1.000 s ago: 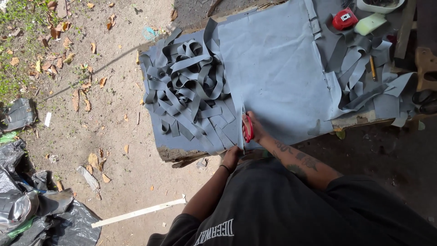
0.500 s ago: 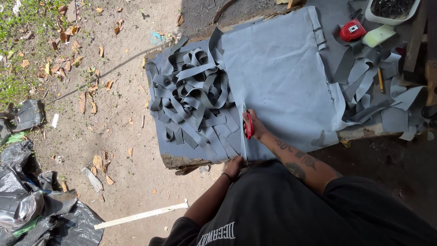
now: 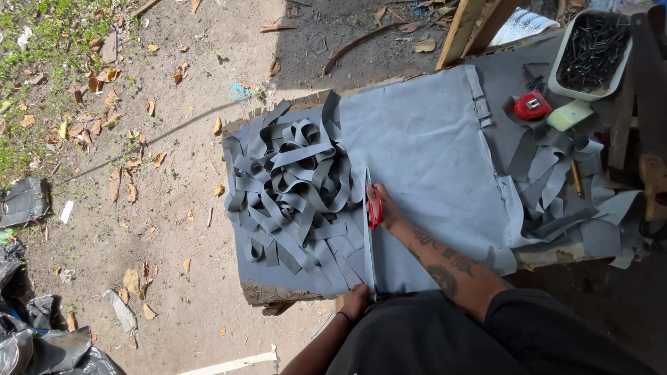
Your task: Cutting long, thin strips of grey fabric from a larger piece using scissors on a workbench.
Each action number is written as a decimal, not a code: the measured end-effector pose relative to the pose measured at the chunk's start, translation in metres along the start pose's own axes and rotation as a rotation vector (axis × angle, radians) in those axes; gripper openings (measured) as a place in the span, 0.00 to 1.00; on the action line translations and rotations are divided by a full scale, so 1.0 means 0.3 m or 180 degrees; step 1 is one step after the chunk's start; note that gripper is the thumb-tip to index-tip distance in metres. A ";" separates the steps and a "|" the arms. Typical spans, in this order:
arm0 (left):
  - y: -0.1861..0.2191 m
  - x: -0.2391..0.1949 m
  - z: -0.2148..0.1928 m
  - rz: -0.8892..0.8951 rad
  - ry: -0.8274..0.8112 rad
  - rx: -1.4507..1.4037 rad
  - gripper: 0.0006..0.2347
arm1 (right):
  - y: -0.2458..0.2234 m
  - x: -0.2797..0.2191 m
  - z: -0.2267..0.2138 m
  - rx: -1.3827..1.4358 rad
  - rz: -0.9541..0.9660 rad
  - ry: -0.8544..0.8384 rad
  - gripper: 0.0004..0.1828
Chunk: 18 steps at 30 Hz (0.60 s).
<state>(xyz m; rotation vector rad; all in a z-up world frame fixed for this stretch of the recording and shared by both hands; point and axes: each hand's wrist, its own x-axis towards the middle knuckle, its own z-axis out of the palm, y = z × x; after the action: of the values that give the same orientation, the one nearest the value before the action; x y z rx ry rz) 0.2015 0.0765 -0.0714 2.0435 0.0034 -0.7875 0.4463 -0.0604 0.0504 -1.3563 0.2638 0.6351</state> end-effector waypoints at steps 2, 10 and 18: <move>0.019 0.018 -0.015 -0.0644 0.0039 -0.0644 0.07 | -0.011 0.063 -0.004 -0.0275 -0.0039 -0.0012 0.38; -0.032 0.019 -0.014 -0.0197 -0.0064 -0.0122 0.03 | -0.046 0.198 0.015 -0.0096 -0.0032 -0.0004 0.35; -0.065 0.036 0.003 -0.0093 -0.0155 -0.0541 0.05 | -0.076 0.339 0.028 -0.0067 -0.0260 -0.0018 0.32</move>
<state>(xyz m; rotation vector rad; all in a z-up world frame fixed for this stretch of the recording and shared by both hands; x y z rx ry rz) 0.2038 0.0840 -0.0922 1.8673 0.0707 -0.8268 0.5395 -0.0267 0.0174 -1.3783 0.1966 0.5749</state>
